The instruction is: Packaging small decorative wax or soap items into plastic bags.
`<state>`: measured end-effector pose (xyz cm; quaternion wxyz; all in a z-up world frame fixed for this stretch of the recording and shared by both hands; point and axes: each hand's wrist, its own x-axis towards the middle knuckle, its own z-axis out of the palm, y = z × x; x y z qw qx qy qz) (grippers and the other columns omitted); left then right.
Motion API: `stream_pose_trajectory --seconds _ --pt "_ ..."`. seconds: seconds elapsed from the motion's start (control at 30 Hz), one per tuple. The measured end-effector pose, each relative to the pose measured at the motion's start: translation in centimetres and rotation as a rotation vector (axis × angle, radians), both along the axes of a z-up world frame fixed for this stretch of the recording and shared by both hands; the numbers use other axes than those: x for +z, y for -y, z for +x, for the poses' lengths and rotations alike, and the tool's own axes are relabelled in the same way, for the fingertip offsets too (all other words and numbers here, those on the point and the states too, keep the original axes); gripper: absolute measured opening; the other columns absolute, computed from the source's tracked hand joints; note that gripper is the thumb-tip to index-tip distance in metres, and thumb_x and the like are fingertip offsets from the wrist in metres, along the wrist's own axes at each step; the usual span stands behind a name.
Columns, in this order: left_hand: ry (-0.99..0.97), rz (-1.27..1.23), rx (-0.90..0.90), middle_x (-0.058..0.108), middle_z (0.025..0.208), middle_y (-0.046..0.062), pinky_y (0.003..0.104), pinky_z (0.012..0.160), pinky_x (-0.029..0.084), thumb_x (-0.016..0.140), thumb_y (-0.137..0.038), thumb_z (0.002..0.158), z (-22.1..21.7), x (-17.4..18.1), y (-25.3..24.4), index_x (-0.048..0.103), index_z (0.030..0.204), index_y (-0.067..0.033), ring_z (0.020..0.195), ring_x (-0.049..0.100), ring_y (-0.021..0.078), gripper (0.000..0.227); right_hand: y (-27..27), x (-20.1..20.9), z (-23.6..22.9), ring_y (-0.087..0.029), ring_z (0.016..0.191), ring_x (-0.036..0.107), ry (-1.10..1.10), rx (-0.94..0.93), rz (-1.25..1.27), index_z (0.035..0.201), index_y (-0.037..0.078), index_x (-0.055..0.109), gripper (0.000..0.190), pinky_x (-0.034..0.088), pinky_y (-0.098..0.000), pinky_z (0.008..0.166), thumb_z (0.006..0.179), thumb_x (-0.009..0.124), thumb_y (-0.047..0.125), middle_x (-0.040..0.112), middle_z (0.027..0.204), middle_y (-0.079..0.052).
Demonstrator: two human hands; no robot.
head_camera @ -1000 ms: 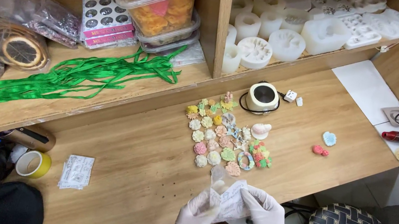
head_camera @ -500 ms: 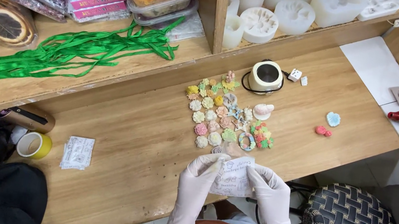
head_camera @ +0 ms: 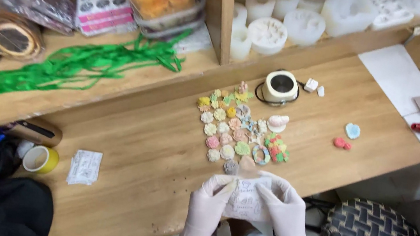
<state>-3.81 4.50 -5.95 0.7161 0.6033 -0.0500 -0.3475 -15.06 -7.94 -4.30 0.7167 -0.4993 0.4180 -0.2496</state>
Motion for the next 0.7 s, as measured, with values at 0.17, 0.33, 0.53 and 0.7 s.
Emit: stream_pose_trajectory --seconds 0.17,0.33,0.53,0.7 --pt "0.185 0.161 0.022 0.071 0.081 0.002 0.023 0.064 0.052 0.071 -0.007 0.096 -0.7 1.5 -1.5 0.079 0.105 -0.0014 0.071 0.059 0.0048 0.014 1.5 -1.3 -0.9 -0.009 0.079 0.066 -0.076 -0.004 0.036 0.105 -0.009 0.074 0.021 0.055 -0.0241 0.07 0.089 0.078 0.005 0.076 0.093 -0.006" --pt "0.063 0.009 0.02 0.07 0.085 -0.001 0.023 0.068 0.054 0.067 -0.005 0.1 -0.3 -0.8 -1.5 0.071 0.104 0.0021 0.076 0.062 0.0041 0.009 2.4 -1.5 -1.7 -0.007 0.075 0.056 -0.079 0.121 -0.049 0.122 0.003 0.077 0.029 0.047 -0.0219 0.066 0.093 0.077 0.007 0.067 0.088 -0.003" --pt "0.036 -0.018 -0.055 0.065 0.084 -0.002 0.022 0.064 0.053 0.064 -0.001 0.094 0.1 1.9 -1.9 0.066 0.127 -0.0155 0.07 0.059 0.0045 0.036 2.2 0.2 -1.8 -0.006 0.087 0.069 -0.009 0.168 0.048 0.105 -0.001 0.074 0.016 0.056 -0.0222 0.081 0.095 0.065 0.007 0.079 0.1 -0.003" --pt "0.149 -0.034 -0.158 0.071 0.098 -0.002 0.024 0.072 0.057 0.059 0.0 0.1 0.7 1.6 -2.8 0.073 0.11 -0.0037 0.08 0.06 0.0048 0.018 2.9 -2.7 -3.0 -0.008 0.086 0.067 -0.039 0.189 0.007 0.1 -0.002 0.075 0.014 0.054 -0.0233 0.081 0.093 0.063 0.0 0.077 0.096 -0.005"
